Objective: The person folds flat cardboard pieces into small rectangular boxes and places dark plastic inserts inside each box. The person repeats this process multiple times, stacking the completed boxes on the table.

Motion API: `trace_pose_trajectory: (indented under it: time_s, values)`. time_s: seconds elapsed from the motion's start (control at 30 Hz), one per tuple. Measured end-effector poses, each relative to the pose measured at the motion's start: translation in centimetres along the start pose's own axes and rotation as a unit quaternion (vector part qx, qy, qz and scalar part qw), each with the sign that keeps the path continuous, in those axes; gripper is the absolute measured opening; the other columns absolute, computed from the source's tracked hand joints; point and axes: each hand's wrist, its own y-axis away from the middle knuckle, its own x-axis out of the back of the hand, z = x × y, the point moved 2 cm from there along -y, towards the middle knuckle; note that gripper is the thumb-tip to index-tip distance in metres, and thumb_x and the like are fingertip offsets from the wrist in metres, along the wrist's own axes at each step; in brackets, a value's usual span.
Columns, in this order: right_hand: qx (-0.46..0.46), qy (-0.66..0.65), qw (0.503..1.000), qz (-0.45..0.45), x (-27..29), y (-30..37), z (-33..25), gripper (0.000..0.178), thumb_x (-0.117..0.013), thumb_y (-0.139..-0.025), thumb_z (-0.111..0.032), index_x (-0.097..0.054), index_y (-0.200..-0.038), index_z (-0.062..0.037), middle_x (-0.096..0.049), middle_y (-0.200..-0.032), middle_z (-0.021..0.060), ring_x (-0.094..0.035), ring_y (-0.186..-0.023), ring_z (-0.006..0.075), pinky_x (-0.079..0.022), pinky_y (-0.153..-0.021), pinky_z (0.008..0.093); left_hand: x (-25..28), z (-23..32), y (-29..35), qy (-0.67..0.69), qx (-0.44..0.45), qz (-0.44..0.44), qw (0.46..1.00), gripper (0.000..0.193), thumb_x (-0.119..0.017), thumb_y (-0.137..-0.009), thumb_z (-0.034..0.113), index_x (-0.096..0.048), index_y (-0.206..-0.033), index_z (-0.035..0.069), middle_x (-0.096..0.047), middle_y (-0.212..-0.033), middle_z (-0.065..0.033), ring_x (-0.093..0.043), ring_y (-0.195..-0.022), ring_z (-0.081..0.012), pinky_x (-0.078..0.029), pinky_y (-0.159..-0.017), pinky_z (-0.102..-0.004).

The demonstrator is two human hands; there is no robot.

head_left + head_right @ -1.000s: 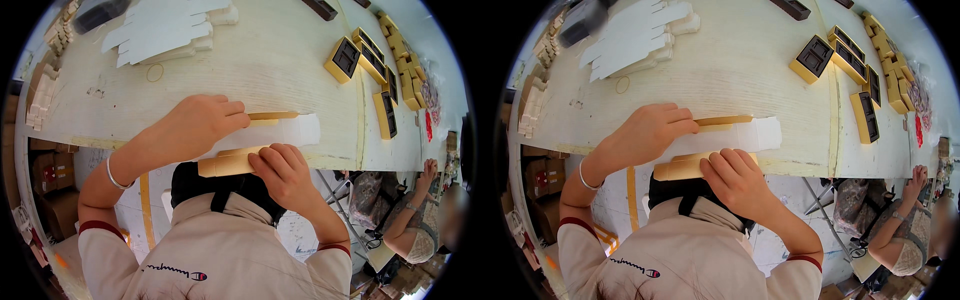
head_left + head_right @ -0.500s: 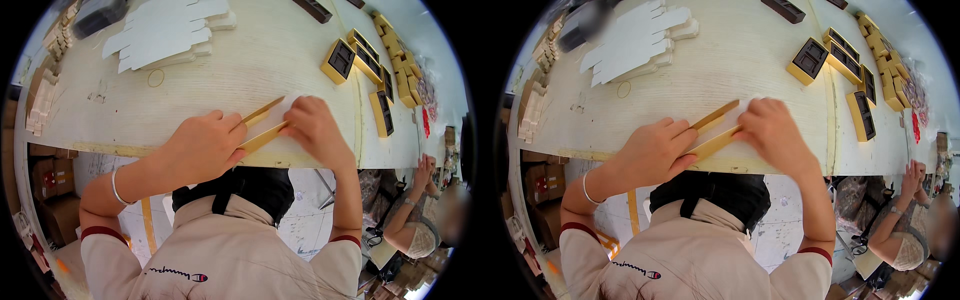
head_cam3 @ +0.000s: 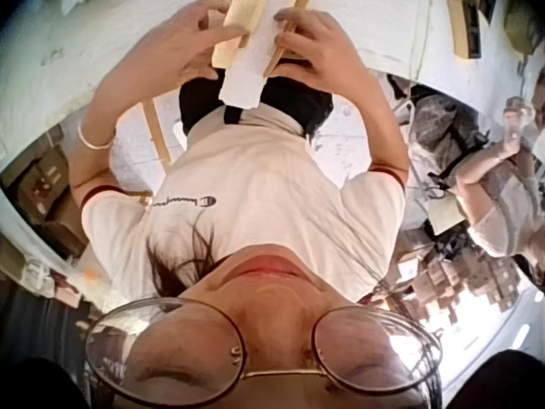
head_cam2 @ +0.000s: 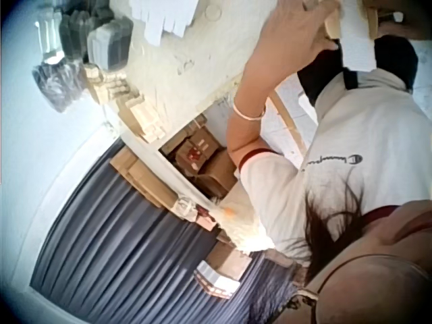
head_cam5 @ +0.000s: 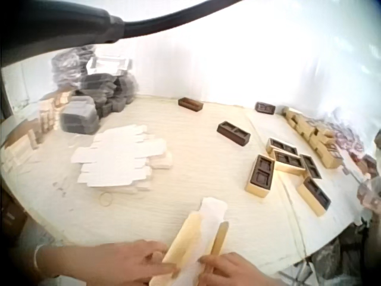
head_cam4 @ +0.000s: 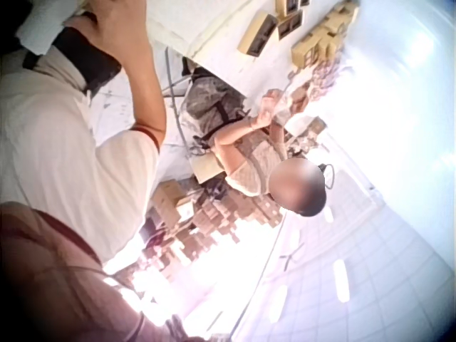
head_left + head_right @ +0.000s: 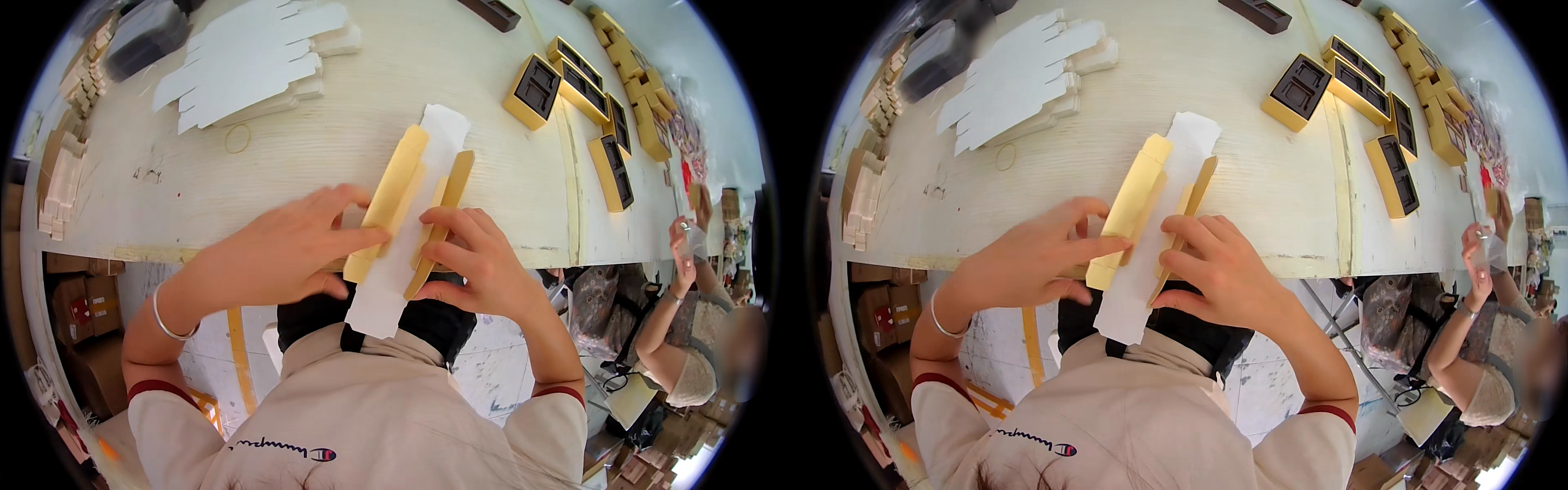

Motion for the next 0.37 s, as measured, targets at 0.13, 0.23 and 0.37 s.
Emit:
trace_pose_trajectory:
  time_s: [0.13,0.23,0.37]
  values:
    - [-0.008,0.003,1.000,0.011,0.3,-0.5,-0.8,0.025,-0.077,-0.070,-0.018,-0.058,-0.081,-0.0062,-0.056,-0.109,0.0101,-0.054,-0.083,0.0266,-0.044,-0.076,0.0377,-1.3,-0.6,-0.7,-0.171,-0.149,0.133,0.965,0.040,-0.081,-0.066,0.020,-0.065,-0.099,0.006,-0.052,-0.115,-0.0077,-0.055,-0.089,-0.0248,-0.048,-0.071,-0.0343]
    - [0.001,0.001,0.999,0.047,-1.4,0.2,-0.5,0.018,-0.072,-0.071,-0.007,-0.056,-0.079,-0.0051,-0.056,-0.102,0.0101,-0.053,-0.081,0.0264,-0.043,-0.075,0.0379,-3.2,-1.7,-1.5,-0.102,-0.122,0.119,0.980,0.030,-0.081,-0.067,0.019,-0.066,-0.090,0.008,-0.054,-0.110,-0.0089,-0.056,-0.084,-0.0255,-0.048,-0.066,-0.0340]
    - [-0.042,-0.046,0.997,0.055,-2.5,0.2,-0.5,0.016,-0.069,-0.070,-0.001,-0.055,-0.078,-0.0055,-0.056,-0.098,0.0108,-0.054,-0.081,0.0279,-0.044,-0.075,0.0403,-5.1,-0.9,-2.1,-0.053,-0.016,0.140,0.989,0.018,-0.077,-0.073,0.015,-0.067,-0.087,0.010,-0.055,-0.111,-0.0100,-0.056,-0.083,-0.0297,-0.048,-0.064,-0.0340]
